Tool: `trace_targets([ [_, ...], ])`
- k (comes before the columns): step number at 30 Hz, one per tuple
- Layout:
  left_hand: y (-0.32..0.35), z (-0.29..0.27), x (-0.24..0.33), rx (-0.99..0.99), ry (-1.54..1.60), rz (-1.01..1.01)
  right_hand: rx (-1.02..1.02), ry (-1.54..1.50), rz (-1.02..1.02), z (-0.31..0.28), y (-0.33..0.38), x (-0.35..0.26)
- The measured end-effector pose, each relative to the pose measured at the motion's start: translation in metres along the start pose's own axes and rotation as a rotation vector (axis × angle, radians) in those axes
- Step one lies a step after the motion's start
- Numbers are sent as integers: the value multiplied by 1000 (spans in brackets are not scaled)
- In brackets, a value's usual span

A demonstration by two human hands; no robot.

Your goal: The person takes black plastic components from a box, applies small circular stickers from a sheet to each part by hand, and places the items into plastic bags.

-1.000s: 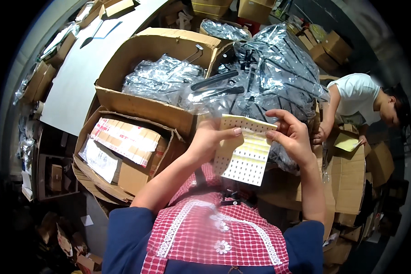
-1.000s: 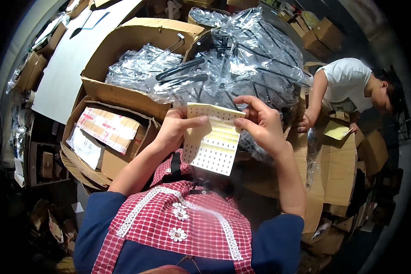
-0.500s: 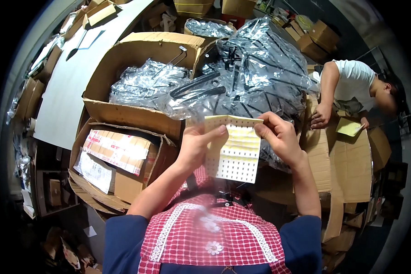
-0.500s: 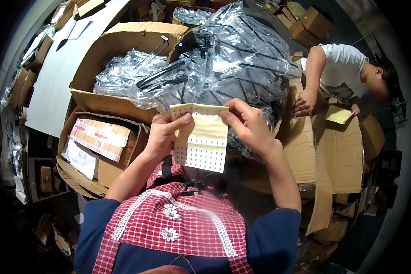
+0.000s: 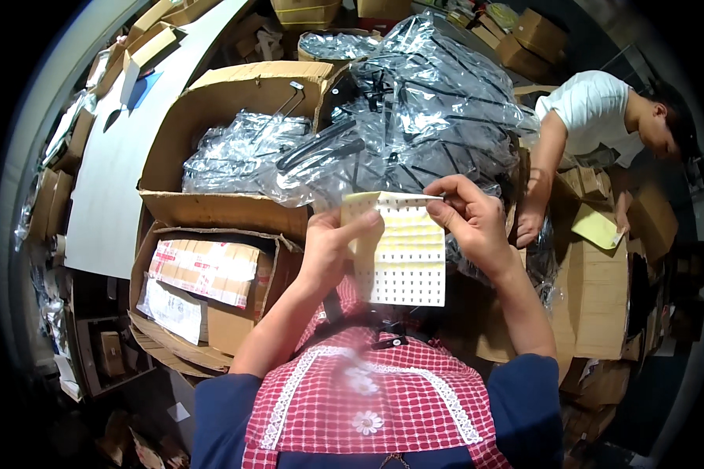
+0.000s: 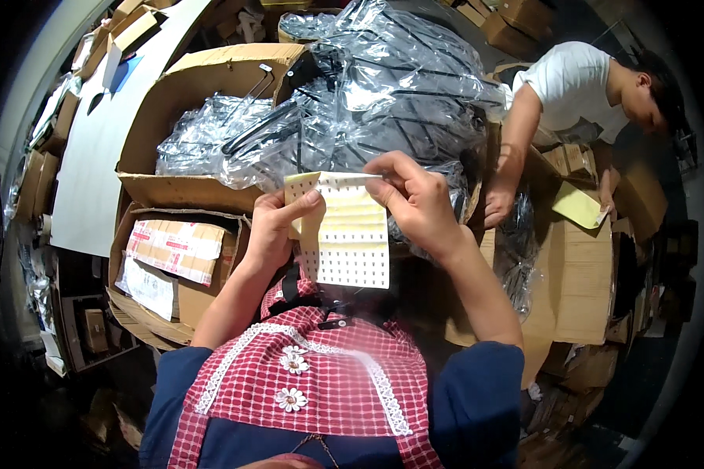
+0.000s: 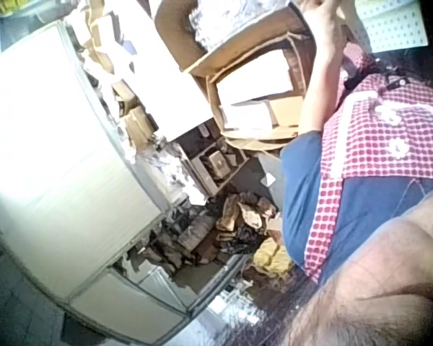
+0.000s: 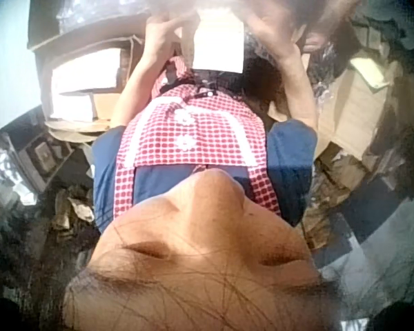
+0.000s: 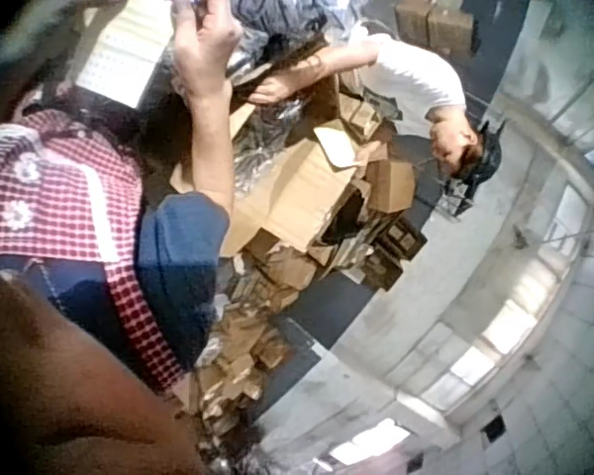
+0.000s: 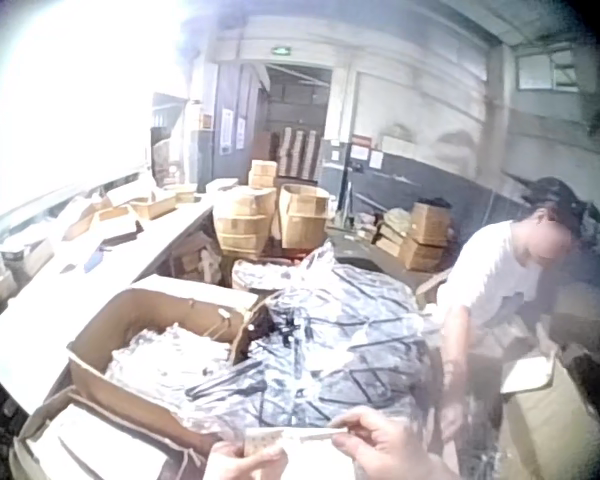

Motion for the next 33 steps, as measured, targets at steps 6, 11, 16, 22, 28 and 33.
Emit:
trace_targets([
  [6, -2, -2, -4, 20, 24, 27, 108, 372, -278, 0, 4, -17],
  [11, -3, 0, -2, 18, 50, 7, 181, 459, -359, 2, 10, -17],
  [16, -3, 0, 1, 8, 99, -13, 174, 508, -325, 5, 8, -16],
  [22, -2, 1, 3, -1, 113, -34, 232, 483, -280, 7, 7, -19],
  [28, -4, 0, 2, -6, 113, -47, 242, 538, -328, 9, 7, -15],
  [33, -6, -2, -3, -4, 87, -54, 241, 466, -312, 4, 13, -18],
])
Point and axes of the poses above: each hand's wrist, its own y-axis away from the middle knuckle, its own z-axis out of the palm, x = y × z, the point moved 4 cm from there along -y, towards the middle knuckle, and after that the axes turned 14 degrees about z, right-handed, at the moved point
